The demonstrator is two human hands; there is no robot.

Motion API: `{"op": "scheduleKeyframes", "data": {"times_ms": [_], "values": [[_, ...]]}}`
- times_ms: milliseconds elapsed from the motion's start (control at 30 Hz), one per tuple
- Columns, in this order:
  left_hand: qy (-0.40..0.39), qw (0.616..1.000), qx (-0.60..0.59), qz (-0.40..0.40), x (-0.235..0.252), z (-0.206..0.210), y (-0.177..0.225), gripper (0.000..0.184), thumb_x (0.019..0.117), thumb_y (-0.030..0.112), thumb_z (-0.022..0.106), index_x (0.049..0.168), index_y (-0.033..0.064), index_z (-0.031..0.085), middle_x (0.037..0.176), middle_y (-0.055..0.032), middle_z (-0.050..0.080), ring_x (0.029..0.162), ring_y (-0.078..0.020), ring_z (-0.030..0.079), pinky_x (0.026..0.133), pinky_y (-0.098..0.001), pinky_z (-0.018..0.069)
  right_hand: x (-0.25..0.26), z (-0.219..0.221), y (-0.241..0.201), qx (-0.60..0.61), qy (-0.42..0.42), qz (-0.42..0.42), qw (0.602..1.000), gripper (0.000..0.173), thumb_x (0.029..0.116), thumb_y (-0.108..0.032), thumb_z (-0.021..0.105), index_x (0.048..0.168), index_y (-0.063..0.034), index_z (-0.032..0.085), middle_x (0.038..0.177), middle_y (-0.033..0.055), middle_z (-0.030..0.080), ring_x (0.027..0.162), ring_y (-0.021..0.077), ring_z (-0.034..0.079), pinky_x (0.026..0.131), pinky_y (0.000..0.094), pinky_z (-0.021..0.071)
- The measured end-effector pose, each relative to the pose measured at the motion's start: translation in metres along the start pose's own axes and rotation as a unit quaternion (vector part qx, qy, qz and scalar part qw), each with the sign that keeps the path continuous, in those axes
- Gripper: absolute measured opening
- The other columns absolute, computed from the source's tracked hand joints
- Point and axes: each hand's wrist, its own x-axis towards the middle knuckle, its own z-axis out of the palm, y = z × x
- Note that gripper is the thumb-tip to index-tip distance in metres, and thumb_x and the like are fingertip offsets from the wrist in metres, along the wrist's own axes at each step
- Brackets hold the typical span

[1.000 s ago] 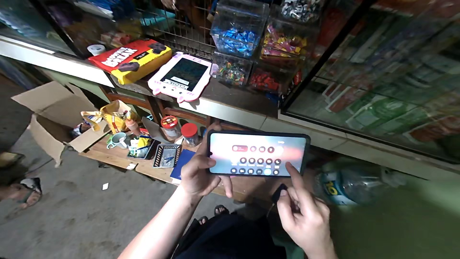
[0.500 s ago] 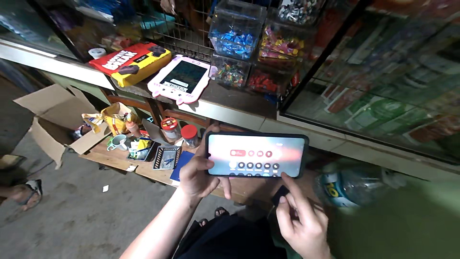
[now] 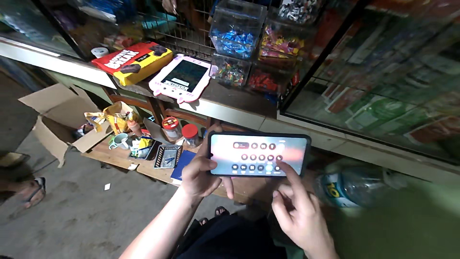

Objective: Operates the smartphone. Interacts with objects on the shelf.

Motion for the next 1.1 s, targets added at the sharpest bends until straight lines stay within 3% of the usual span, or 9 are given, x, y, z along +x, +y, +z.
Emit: {"op": "scheduleKeyframes", "data": {"times_ms": [300, 433, 567, 1100], "values": [[-0.001, 1.0, -0.003, -0.002, -0.0024, 0.0007, 0.0017, 0.044, 0.0945, 0.018, 0.057, 0.137, 0.0281, 0.057, 0.116, -0.0073, 0.072, 0.08, -0.0194, 0.075, 0.055, -0.0324, 0.0621, 0.0017, 0.0011, -0.0035, 0.016, -0.002, 0.006, 1.0, 0.059, 0.0901, -0.011, 0.056, 0.145, 0.009, 0.047, 0.057, -0.0004, 0.046, 0.044, 0.0011, 0.037, 0.043, 0.0137, 0.0333], [0.009, 1.0, -0.003, -0.001, -0.0035, 0.0014, 0.0033, 0.041, 0.0939, 0.017, 0.059, 0.134, 0.0232, 0.059, 0.114, -0.0091, 0.073, 0.079, -0.0205, 0.075, 0.055, -0.0333, 0.0622, -0.002, 0.0025, -0.0018, 0.04, 0.034, -0.021, 0.998, 0.056, 0.0927, -0.012, 0.056, 0.145, 0.0048, 0.045, 0.059, 0.001, 0.049, 0.049, 0.0, 0.042, 0.048, 0.0111, 0.0371], [0.008, 1.0, -0.001, -0.001, -0.0041, 0.002, 0.0037, 0.043, 0.0942, 0.017, 0.058, 0.136, 0.0255, 0.057, 0.115, -0.0077, 0.072, 0.08, -0.0187, 0.075, 0.055, -0.0316, 0.0618, -0.0052, 0.0024, 0.0007, 0.05, 0.055, -0.026, 0.997, 0.058, 0.0927, -0.011, 0.055, 0.148, 0.0029, 0.041, 0.061, 0.0005, 0.047, 0.053, -0.001, 0.043, 0.052, 0.0097, 0.0376], [-0.01, 1.0, -0.01, -0.002, -0.0049, 0.0029, 0.0035, 0.044, 0.0947, 0.016, 0.055, 0.138, 0.0268, 0.056, 0.118, -0.0071, 0.072, 0.083, -0.0189, 0.075, 0.056, -0.0319, 0.0622, -0.0073, 0.0029, -0.0012, 0.046, 0.054, -0.028, 0.997, 0.058, 0.093, -0.011, 0.055, 0.147, 0.0051, 0.041, 0.061, 0.0003, 0.048, 0.052, -0.0021, 0.043, 0.052, 0.0092, 0.038]]}}
